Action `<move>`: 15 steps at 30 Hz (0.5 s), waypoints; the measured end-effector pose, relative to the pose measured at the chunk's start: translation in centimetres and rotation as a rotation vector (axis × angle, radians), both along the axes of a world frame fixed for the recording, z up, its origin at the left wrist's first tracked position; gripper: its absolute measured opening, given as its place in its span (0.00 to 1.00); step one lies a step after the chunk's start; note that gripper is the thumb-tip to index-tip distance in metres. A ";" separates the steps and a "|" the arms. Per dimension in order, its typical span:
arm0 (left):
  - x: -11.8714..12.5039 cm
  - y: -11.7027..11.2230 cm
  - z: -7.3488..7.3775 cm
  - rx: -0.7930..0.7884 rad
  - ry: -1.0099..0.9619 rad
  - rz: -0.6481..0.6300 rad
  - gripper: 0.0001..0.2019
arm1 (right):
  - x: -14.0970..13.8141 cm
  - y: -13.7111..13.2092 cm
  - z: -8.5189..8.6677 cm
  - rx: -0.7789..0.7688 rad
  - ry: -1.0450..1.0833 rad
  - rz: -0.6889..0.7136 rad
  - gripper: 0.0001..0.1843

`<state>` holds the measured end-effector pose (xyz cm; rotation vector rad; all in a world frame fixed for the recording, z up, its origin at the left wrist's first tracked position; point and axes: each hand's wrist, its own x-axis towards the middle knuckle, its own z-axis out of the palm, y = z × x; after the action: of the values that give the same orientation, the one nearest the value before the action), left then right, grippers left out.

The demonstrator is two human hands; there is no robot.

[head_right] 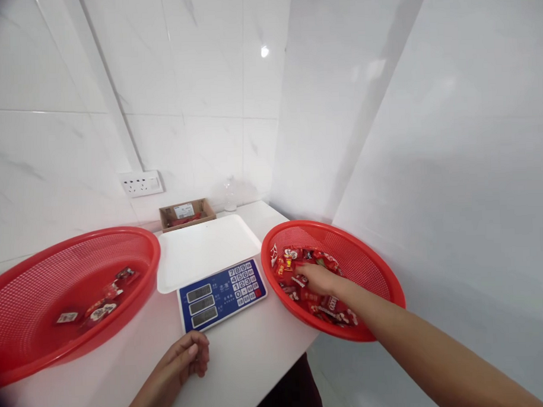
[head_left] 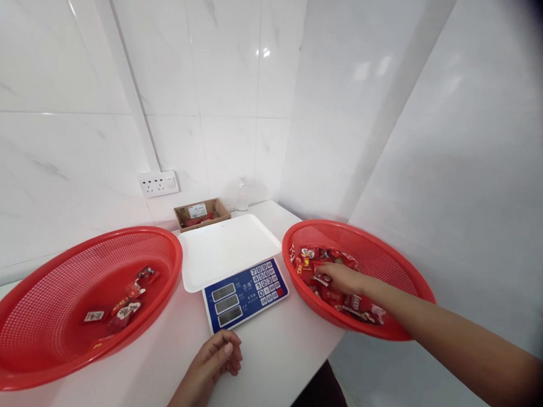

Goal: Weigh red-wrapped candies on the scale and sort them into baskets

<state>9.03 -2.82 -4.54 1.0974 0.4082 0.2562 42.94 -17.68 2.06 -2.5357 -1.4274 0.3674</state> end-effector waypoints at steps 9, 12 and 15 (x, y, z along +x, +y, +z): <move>0.1 0.0 0.1 0.033 -0.012 -0.018 0.12 | 1.3 1.0 4.9 0.289 0.398 -0.112 0.03; 0.1 -0.1 0.2 0.023 -0.018 -0.010 0.13 | -0.1 3.0 6.5 0.419 0.565 -0.114 0.03; 0.1 -0.2 0.3 0.010 -0.016 0.002 0.14 | -1.9 6.1 7.5 0.504 0.700 -0.071 0.07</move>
<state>9.15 -3.02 -4.24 1.1044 0.3938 0.2694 41.02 -11.58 9.60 -1.7859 -0.9911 0.6927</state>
